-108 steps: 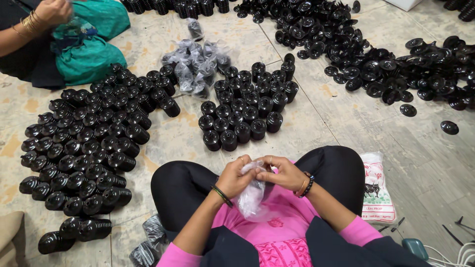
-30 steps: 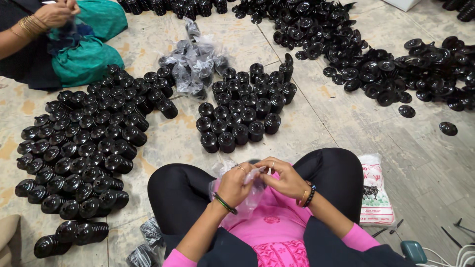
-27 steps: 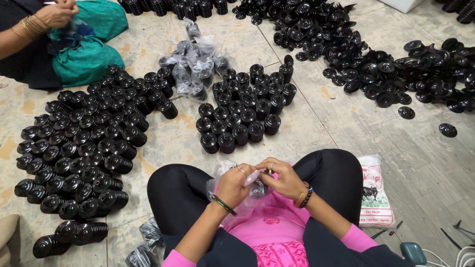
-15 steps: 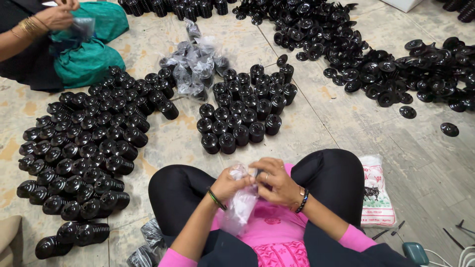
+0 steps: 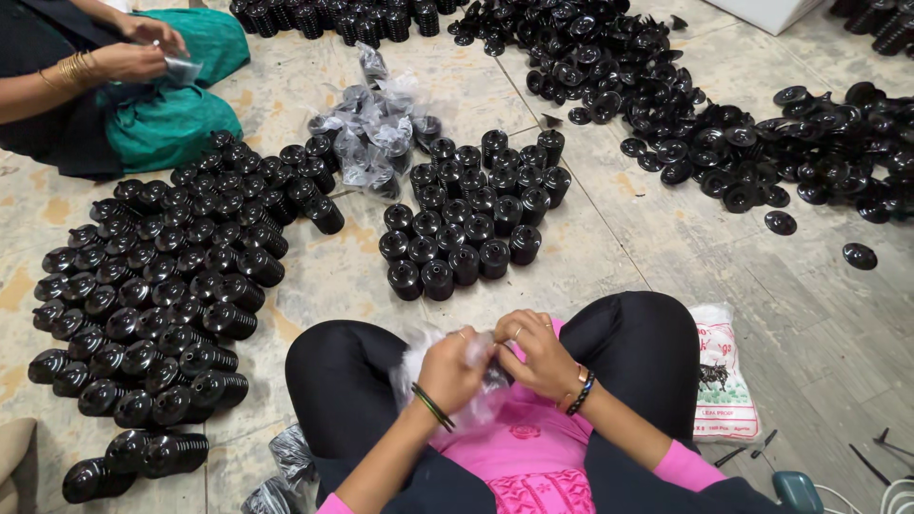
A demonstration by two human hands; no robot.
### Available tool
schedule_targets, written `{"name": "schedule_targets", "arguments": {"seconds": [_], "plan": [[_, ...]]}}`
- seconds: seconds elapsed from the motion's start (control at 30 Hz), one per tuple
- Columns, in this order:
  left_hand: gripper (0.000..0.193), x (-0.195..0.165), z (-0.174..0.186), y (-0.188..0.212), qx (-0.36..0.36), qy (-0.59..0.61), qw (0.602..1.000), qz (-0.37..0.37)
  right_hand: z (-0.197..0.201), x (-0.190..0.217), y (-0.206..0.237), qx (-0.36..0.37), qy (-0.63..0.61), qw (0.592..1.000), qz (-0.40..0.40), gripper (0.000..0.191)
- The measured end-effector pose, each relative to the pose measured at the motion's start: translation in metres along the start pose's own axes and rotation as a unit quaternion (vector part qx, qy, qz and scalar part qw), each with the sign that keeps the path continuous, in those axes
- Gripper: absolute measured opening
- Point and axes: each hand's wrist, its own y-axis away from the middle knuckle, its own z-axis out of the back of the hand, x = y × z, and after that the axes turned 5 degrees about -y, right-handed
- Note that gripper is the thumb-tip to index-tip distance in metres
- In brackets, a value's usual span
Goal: The person sits on the floor surrounded by many black plastic parts and plastic bags. They pick up a part, place it into a plastic bag, and set the filled bag aside with other bagged parts, repeating this for successive parts.
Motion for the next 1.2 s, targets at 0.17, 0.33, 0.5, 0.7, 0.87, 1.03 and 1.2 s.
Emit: {"name": "schedule_targets", "arguments": {"seconds": [0.17,0.33,0.5,0.7,0.87,1.03,1.2], "plan": [[0.012,0.021,-0.009,-0.014,0.087,0.520,0.813,0.246,0.004,0.017,-0.010,-0.035,0.004,0.999,-0.011,0.013],[0.010,0.016,-0.022,-0.009,0.016,0.514,0.822,0.244,0.005,0.020,-0.013,-0.010,0.010,1.000,-0.018,0.015],[0.016,0.002,0.005,-0.004,-0.044,0.250,0.950,0.179,0.000,0.013,-0.014,-0.010,0.086,0.996,0.036,0.008],[0.021,0.024,0.119,0.069,-0.017,0.006,0.986,0.163,-0.036,-0.025,-0.005,0.048,-0.093,0.994,-0.043,0.007],[0.046,0.135,0.225,0.186,0.133,-0.301,0.868,0.372,-0.015,-0.159,-0.060,0.000,0.104,0.985,-0.138,0.040],[0.070,0.194,0.213,0.250,0.270,-0.340,0.772,0.465,0.006,-0.237,-0.092,0.066,0.307,0.926,-0.208,0.083],[0.030,0.149,0.160,0.190,-0.096,-0.063,0.933,0.341,-0.002,-0.229,-0.084,0.154,0.228,0.887,-0.371,0.074]]}}
